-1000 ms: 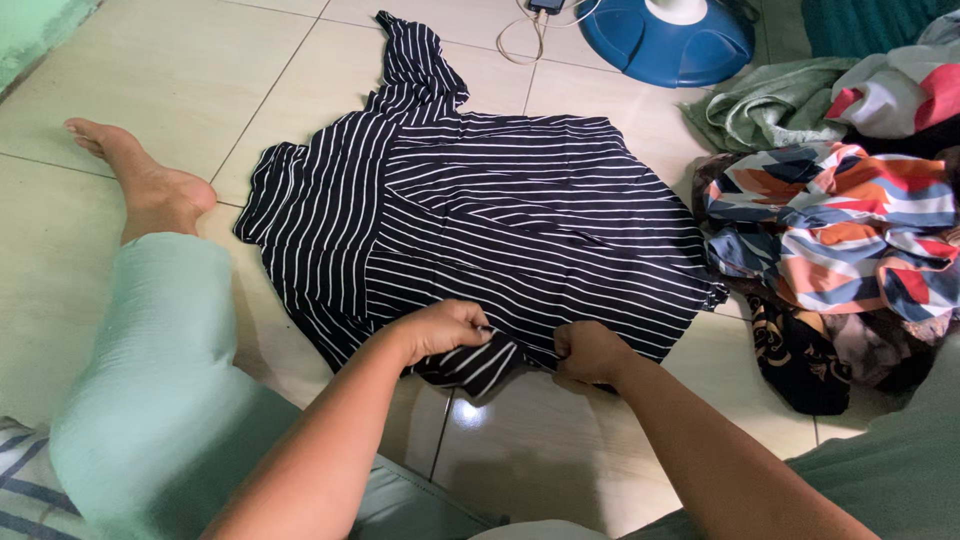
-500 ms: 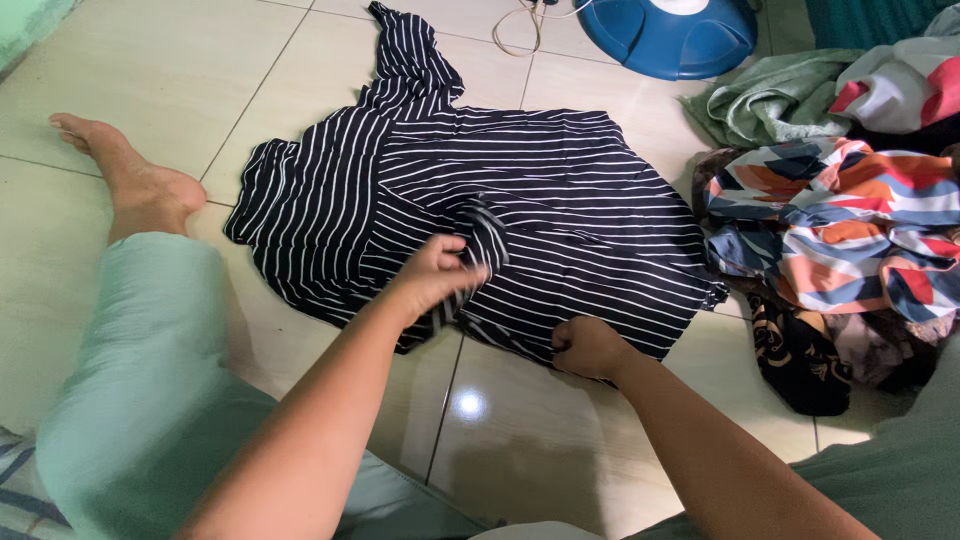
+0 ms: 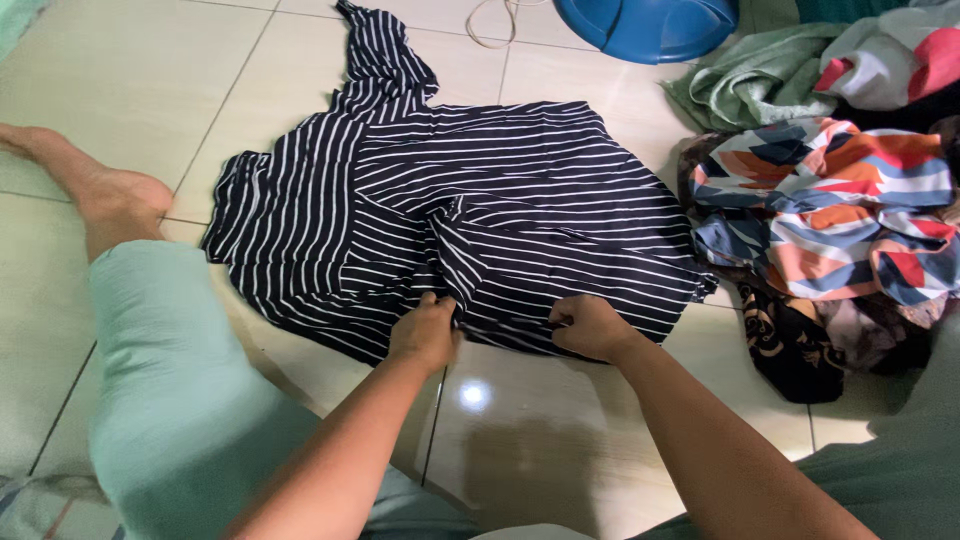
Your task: The person folds a black-and-white striped shirt by smoothing it out on the floor, folding in the sides, and then folding it over itself.
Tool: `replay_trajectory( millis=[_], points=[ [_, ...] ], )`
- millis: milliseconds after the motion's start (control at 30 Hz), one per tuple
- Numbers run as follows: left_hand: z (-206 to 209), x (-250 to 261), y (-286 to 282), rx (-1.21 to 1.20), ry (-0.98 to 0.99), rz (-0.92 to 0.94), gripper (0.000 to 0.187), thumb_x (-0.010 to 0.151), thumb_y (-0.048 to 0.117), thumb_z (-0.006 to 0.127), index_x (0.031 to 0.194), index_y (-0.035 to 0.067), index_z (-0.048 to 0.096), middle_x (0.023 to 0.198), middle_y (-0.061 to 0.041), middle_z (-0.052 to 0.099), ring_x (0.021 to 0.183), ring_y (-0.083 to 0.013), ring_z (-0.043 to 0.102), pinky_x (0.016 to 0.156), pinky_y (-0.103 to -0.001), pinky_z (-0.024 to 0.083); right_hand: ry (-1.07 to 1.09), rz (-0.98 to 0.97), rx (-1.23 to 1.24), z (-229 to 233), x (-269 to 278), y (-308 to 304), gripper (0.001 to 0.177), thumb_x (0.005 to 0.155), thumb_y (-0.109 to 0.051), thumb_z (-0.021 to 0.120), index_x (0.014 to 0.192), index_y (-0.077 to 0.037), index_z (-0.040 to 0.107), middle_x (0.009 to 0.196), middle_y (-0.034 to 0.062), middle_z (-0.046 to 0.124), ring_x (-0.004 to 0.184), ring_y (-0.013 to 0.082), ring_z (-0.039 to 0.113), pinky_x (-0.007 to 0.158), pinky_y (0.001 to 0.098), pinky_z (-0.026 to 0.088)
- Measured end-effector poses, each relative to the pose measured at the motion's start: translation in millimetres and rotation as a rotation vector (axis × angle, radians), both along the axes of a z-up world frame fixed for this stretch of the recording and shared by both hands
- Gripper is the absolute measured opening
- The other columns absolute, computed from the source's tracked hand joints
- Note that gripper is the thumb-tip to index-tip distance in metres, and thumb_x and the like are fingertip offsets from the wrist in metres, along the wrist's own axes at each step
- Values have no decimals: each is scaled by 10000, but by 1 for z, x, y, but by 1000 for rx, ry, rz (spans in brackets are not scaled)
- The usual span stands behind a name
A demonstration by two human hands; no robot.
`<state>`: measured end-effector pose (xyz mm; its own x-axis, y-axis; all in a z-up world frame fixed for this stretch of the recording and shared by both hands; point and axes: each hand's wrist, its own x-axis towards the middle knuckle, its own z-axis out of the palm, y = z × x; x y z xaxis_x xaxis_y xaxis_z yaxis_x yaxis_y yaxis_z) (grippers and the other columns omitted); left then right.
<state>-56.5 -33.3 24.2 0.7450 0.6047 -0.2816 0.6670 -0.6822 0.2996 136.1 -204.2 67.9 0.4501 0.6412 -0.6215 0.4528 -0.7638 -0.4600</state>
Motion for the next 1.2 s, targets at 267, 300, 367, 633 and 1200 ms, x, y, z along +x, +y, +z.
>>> replay_trajectory(
  millis=[267, 300, 367, 633, 1200],
  points=[
    [35, 23, 74, -662, -190, 218, 221, 862, 174, 802, 971, 42, 662, 777, -92, 707, 517, -165, 676, 450, -325, 463, -53, -140, 184, -2, 34, -4, 293, 777, -134, 765, 1062, -75, 794, 920, 84, 777, 816, 188, 707, 788, 336, 579],
    [46, 29, 82, -707, -266, 234, 204, 877, 165, 762, 968, 38, 630, 763, -95, 705, 513, -161, 698, 434, -321, 477, -55, -166, 179, -2, 38, -4, 286, 772, -135, 762, 1052, -81, 796, 909, 85, 779, 804, 194, 712, 776, 336, 581],
    [63, 40, 93, -656, -381, 241, 202, 888, 163, 729, 956, 33, 591, 761, -98, 704, 551, -167, 734, 458, -323, 521, -86, -181, 233, -3, 45, -3, 266, 763, -139, 758, 1020, -81, 798, 877, 87, 779, 783, 199, 719, 759, 336, 577],
    [89, 83, 106, 171, -475, 56, 236, 895, 184, 762, 995, 43, 602, 962, -159, 686, 966, -368, 672, 842, -479, 542, -356, -190, 377, -5, 70, 9, 170, 774, -204, 726, 905, -130, 805, 770, 115, 755, 703, 279, 725, 713, 391, 568],
    [61, 113, 186, 528, -401, 18, 333, 811, -62, 673, 1131, 3, 606, 1269, -180, 577, 1207, -406, 558, 1049, -451, 488, -701, -311, 188, -8, 127, 54, 173, 823, -216, 654, 898, -205, 810, 859, 82, 754, 893, 315, 704, 944, 484, 469]
  ],
)
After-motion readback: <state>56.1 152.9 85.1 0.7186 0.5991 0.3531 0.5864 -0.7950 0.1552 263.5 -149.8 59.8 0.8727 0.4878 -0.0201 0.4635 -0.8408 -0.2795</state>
